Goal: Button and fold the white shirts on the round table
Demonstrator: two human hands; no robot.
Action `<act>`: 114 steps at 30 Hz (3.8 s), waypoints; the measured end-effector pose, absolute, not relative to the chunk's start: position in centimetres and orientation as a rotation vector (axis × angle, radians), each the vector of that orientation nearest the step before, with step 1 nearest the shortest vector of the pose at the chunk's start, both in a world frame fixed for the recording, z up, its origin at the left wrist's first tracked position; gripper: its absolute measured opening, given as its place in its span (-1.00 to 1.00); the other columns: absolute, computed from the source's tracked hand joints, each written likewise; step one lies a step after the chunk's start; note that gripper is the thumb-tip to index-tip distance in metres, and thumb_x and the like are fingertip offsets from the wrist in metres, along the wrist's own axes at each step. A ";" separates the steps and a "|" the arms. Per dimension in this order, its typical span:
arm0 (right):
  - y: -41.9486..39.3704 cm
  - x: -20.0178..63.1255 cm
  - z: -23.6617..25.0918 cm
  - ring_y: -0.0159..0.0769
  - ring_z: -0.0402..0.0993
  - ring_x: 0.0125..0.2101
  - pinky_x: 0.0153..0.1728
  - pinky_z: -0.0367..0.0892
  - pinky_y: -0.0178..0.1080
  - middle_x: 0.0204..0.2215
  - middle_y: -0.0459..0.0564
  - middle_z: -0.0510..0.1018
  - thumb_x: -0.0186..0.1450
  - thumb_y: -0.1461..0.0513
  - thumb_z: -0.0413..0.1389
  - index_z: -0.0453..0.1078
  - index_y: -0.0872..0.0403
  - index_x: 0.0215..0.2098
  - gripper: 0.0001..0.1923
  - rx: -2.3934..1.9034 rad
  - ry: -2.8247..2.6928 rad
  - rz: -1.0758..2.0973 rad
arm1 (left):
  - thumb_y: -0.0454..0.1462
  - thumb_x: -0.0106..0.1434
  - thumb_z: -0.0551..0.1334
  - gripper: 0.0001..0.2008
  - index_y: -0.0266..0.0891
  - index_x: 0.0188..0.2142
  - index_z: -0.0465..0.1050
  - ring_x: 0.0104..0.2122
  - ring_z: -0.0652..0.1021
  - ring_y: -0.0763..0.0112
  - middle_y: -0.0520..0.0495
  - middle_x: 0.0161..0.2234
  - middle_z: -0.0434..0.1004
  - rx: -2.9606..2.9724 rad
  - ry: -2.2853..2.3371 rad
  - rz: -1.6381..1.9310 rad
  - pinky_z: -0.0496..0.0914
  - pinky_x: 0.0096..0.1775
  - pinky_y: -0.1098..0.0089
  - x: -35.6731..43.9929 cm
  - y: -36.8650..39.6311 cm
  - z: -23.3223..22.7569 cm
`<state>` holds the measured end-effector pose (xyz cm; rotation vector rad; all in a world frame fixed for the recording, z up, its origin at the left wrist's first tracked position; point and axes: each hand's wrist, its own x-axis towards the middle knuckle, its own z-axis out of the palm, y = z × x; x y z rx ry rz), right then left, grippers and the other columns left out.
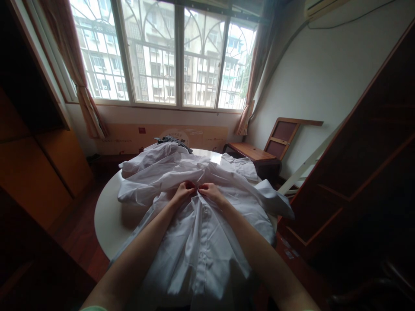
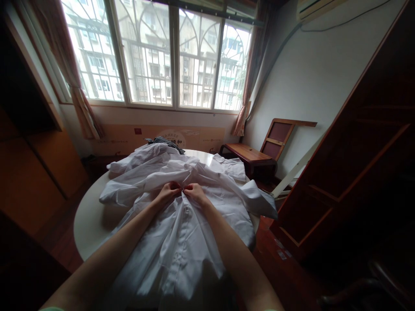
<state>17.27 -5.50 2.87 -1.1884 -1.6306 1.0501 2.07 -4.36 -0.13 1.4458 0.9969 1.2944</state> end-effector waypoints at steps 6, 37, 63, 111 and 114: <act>-4.9 17.2 1.9 -0.45 0.25 -0.60 -0.58 0.10 -0.39 -0.63 -0.10 0.44 -0.02 0.32 0.11 0.39 0.17 -0.61 -0.95 -1.218 -1.752 0.933 | -0.15 -0.12 0.29 -0.73 -0.34 -0.54 0.35 -0.60 0.35 0.51 0.02 -0.60 0.35 1.489 1.022 1.248 0.25 -0.52 0.46 2.5 -3.9 -0.4; -4.4 17.1 1.1 -0.31 0.42 -0.47 -0.46 0.23 -0.35 -0.49 0.02 0.54 0.03 0.33 0.09 0.43 0.20 -0.47 -0.90 -1.367 -1.918 0.662 | -0.38 0.08 0.07 -0.86 -0.29 -0.57 0.31 -0.55 0.34 0.49 0.04 -0.60 0.34 2.141 1.386 1.008 0.19 -0.44 0.48 2.8 -4.4 -0.3; -4.9 16.8 1.3 -0.31 0.40 -0.44 -0.41 0.21 -0.33 -0.47 0.00 0.53 0.07 0.31 0.09 0.40 0.14 -0.47 -0.94 -1.428 -1.981 0.444 | -0.32 0.05 0.18 -0.91 -0.27 -0.55 0.30 -0.56 0.36 0.51 0.07 -0.60 0.35 2.018 1.297 1.230 0.23 -0.46 0.49 2.8 -5.2 0.6; -5.2 17.4 2.3 -0.46 0.25 -0.61 -0.57 0.11 -0.40 -0.66 -0.14 0.40 0.06 0.26 0.09 0.39 0.17 -0.53 -0.90 -1.341 -1.836 0.838 | -0.23 -0.07 0.27 -0.80 -0.34 -0.45 0.42 -0.48 0.44 0.46 -0.03 -0.50 0.47 1.624 1.117 1.336 0.32 -0.42 0.46 2.5 -4.8 0.3; -5.4 17.5 2.8 -0.51 0.13 -0.68 -0.61 0.05 -0.39 -0.73 -0.20 0.29 0.03 0.24 0.10 0.34 0.17 -0.54 -0.88 -1.272 -1.731 1.072 | -0.15 -0.10 0.30 -0.71 -0.34 -0.45 0.40 -0.49 0.43 0.45 -0.05 -0.49 0.46 1.536 1.105 1.312 0.31 -0.42 0.45 2.4 -4.4 0.1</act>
